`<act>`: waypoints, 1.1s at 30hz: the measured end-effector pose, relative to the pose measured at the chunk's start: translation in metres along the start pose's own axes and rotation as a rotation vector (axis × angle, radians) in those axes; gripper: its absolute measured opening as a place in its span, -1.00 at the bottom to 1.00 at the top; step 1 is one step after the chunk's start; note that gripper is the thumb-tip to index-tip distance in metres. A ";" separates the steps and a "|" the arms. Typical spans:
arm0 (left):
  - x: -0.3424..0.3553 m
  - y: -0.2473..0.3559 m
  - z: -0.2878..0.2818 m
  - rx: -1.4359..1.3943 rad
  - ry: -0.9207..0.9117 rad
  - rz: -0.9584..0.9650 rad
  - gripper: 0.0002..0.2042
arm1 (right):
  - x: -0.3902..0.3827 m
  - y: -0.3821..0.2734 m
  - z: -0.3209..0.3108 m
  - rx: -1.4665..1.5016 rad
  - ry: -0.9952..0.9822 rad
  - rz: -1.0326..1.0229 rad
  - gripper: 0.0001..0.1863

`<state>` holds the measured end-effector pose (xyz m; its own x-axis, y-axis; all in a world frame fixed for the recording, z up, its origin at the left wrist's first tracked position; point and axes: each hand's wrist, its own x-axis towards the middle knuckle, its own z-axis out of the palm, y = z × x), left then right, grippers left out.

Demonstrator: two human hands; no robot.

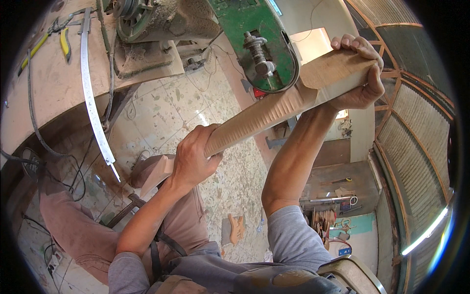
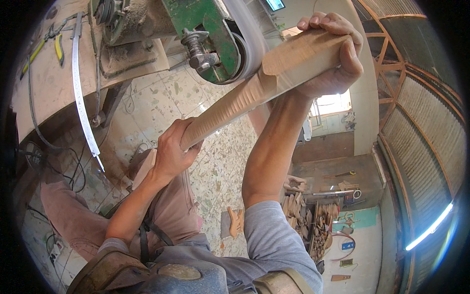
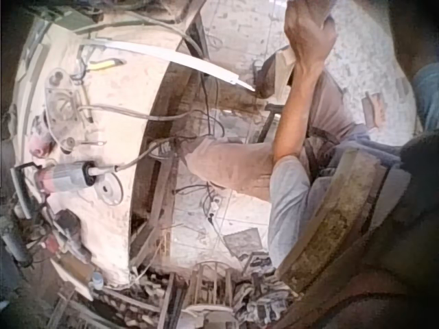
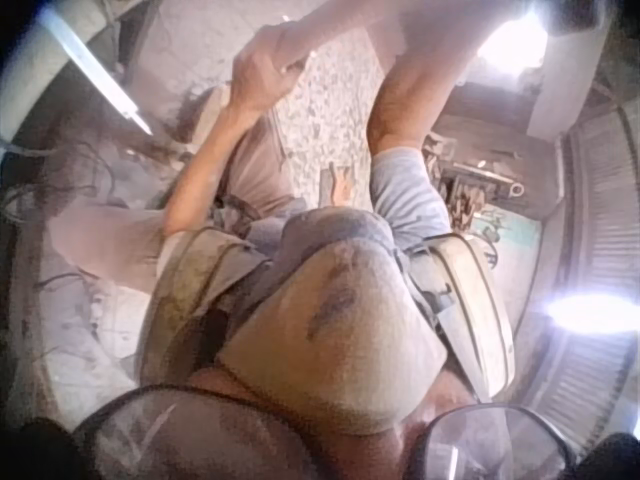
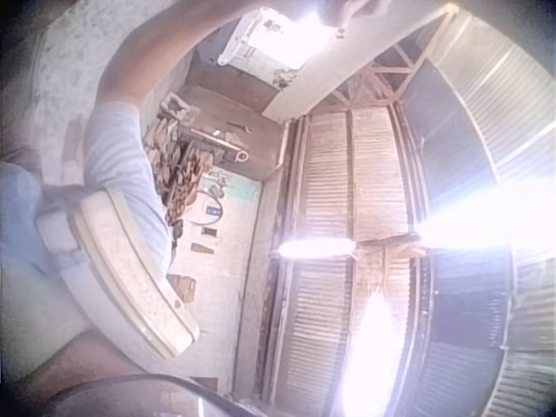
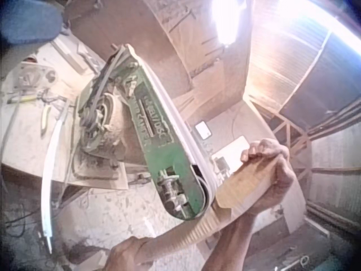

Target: The person sands a wooden guitar neck using a belt sander, turns the neck to check different sides, and measures the wood with calipers.

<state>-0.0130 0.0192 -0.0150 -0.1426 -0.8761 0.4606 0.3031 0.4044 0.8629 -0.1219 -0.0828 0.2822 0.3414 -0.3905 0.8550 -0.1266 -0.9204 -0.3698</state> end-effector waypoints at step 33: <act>0.000 0.001 0.002 -0.034 -0.025 -0.087 -0.54 | -0.004 -0.005 -0.015 -0.633 -0.157 -0.137 -0.86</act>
<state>-0.0140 0.0204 -0.0137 -0.1930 -0.9007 0.3892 0.3202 0.3171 0.8927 -0.1364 -0.0768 0.2862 0.5190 -0.3061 0.7981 -0.5783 -0.8133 0.0641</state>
